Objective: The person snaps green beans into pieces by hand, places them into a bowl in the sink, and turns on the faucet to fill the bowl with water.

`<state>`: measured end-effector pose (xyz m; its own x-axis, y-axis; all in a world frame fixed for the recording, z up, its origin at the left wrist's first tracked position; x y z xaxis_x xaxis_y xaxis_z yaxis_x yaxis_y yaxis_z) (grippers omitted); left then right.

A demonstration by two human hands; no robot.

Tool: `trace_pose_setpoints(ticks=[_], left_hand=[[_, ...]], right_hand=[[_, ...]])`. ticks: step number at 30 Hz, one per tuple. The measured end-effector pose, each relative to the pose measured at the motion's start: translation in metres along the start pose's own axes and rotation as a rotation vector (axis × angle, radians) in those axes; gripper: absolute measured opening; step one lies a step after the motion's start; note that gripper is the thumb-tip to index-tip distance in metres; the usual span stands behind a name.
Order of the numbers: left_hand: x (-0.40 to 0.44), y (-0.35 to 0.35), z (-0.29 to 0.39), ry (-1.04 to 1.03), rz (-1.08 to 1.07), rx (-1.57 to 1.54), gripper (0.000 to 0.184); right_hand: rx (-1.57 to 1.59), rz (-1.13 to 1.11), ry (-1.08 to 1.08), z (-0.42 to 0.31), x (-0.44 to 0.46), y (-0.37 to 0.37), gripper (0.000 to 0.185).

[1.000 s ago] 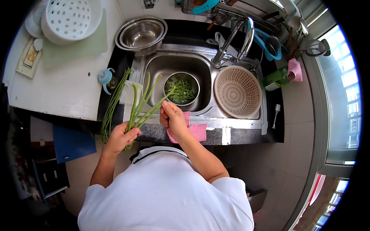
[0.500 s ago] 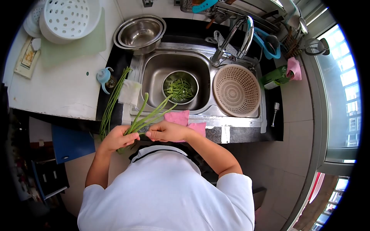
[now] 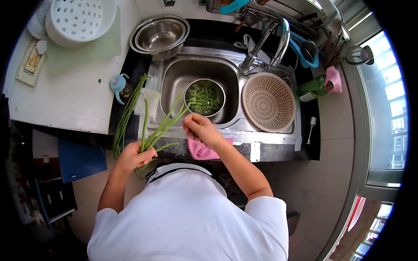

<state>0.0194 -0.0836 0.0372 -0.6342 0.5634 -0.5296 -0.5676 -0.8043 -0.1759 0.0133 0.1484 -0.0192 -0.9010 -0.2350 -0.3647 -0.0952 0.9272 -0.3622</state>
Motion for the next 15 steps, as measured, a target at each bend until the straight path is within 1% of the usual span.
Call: trace_pose_setpoints(ticks=[2, 3, 5, 6, 7, 8, 9, 11, 12, 14, 15], left_hand=[[0.009, -0.004, 0.002, 0.003, -0.045, 0.031, 0.017], [0.013, -0.006, 0.001, 0.008, -0.086, 0.062, 0.015], [0.022, -0.007, -0.006, -0.013, -0.096, 0.054, 0.017], [0.024, -0.007, -0.007, -0.032, -0.11, 0.047, 0.018], [0.024, -0.005, -0.005, -0.03, -0.108, 0.049, 0.018], [0.024, -0.004, -0.002, 0.009, -0.109, 0.009, 0.02], [0.024, -0.002, 0.0, 0.046, -0.109, -0.032, 0.022], [0.028, 0.001, -0.006, 0.061, -0.109, -0.075, 0.025], [0.03, 0.001, -0.009, 0.059, -0.084, -0.171, 0.024], [0.033, -0.004, -0.012, 0.034, -0.025, -0.334, 0.021], [0.034, -0.008, -0.012, 0.033, -0.025, -0.333, 0.021]], right_hand=[[-0.082, -0.264, -0.235, 0.005, -0.008, -0.019, 0.025], [-0.164, -0.387, -0.305, -0.007, -0.016, -0.03, 0.027], [-0.127, -0.521, -0.363, -0.003, -0.018, -0.045, 0.029], [-0.122, -0.524, -0.364, 0.0, -0.017, -0.048, 0.029], [-0.168, -0.519, -0.319, 0.001, -0.015, -0.05, 0.03], [-0.216, -0.514, -0.274, 0.002, -0.014, -0.05, 0.031], [-0.217, -0.517, -0.274, 0.005, -0.012, -0.049, 0.031], [-0.255, -0.385, -0.16, 0.008, -0.006, -0.042, 0.031], [-0.257, -0.391, -0.161, 0.01, -0.006, -0.044, 0.031], [-0.135, -0.207, -0.028, 0.009, -0.002, -0.045, 0.031], [-0.134, -0.208, -0.027, 0.008, 0.0, -0.049, 0.031]])
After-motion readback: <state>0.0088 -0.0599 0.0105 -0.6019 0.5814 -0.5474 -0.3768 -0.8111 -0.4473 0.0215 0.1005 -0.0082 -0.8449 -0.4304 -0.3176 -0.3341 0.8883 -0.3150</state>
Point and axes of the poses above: each hand's wrist, its own x-axis towards the middle knuckle, its own y-axis out of the back of the hand, z = x × y, the point moved 3 cm from there along x, towards the middle knuckle, and after that the axes turned 3 degrees about -x, right-handed, at the moved point
